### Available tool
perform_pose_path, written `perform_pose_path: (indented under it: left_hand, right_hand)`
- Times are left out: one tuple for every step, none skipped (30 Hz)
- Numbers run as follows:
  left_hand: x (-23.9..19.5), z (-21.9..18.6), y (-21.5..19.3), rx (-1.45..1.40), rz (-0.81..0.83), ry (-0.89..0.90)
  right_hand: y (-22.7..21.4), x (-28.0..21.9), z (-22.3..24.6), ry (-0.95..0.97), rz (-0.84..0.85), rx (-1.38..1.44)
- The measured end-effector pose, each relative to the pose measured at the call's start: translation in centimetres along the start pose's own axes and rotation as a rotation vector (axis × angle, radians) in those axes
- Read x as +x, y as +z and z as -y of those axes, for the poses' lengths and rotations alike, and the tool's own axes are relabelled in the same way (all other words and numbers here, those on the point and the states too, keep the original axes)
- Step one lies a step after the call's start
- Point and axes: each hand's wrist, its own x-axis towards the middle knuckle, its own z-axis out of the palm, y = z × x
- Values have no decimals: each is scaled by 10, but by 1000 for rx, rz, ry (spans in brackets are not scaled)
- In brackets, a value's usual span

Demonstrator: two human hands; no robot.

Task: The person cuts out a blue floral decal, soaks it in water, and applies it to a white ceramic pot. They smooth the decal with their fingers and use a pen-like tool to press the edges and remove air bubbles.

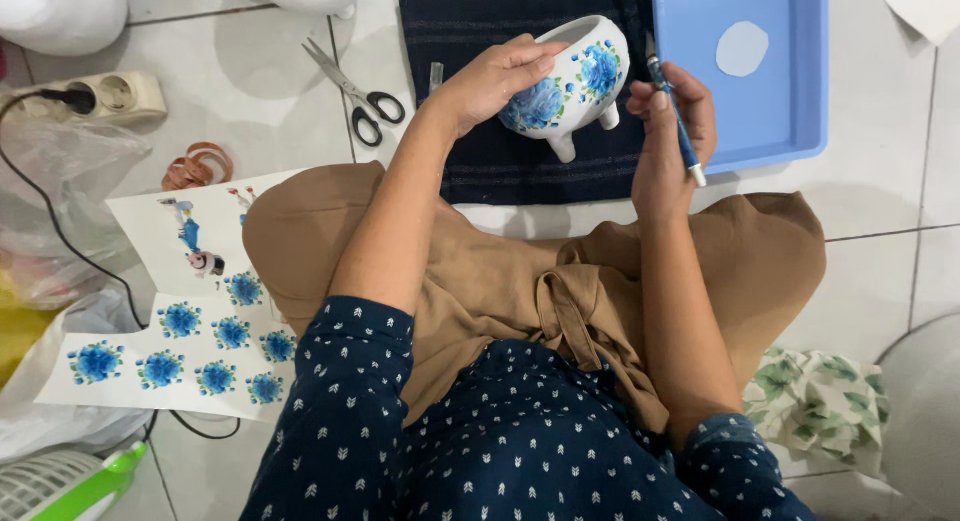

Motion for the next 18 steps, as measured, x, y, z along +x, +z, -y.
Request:
perform_pose_path:
  left_hand:
    - [2, 3, -1, 16, 19, 36]
    - [4, 6, -1, 32, 38, 71]
    - [4, 3, -1, 26, 39, 74]
    - [4, 0, 0, 37, 55, 34]
    - [3, -3, -1, 51, 70, -5]
    - [6, -2, 1, 48, 71, -2]
    - [9, 0, 1, 33, 14, -15]
    - [11, 1, 1, 19, -43, -29]
    - [8, -4, 3, 14, -44, -26]
    - [5, -9, 5, 13, -38, -13]
    - [2, -15, 6, 13, -33, -1]
    - [0, -18, 6, 9, -35, 2]
    - [-1, -22, 6, 13, -33, -20]
    - [-3, -25, 6, 17, -31, -42]
    - [-3, -24, 5, 12, -35, -41]
    - [-2, -24, 5, 21, -39, -49]
    - [-1, -23, 5, 31, -42, -57]
    - [-3, -24, 4, 27, -46, -55]
  right_hand:
    - [-2, 1, -5, 57, -51, 36]
    - [-5, 2, -9, 113, -103, 71]
    - [-2, 3, -7, 114, -102, 64]
    - [0, 4, -4, 104, -96, 43]
    - [4, 6, -1, 93, -91, 24]
    - [8, 9, 6, 91, -90, 20]
    - [12, 12, 13, 78, -47, -59]
    - [17, 14, 19, 65, -4, -137]
    - [20, 18, 21, 63, -1, -142]
    - [22, 21, 23, 12, 47, -165]
    - [25, 24, 24, -39, 97, -187]
    - [27, 26, 25, -40, 101, -191]
    - [29, 28, 27, -83, 108, -269]
    - [30, 30, 28, -125, 115, -346]
    - [32, 29, 28, -125, 121, -349]
    - [34, 29, 29, -109, 130, -363]
    - [36, 29, 30, -94, 138, -377]
    - [37, 29, 30, -95, 143, -379]
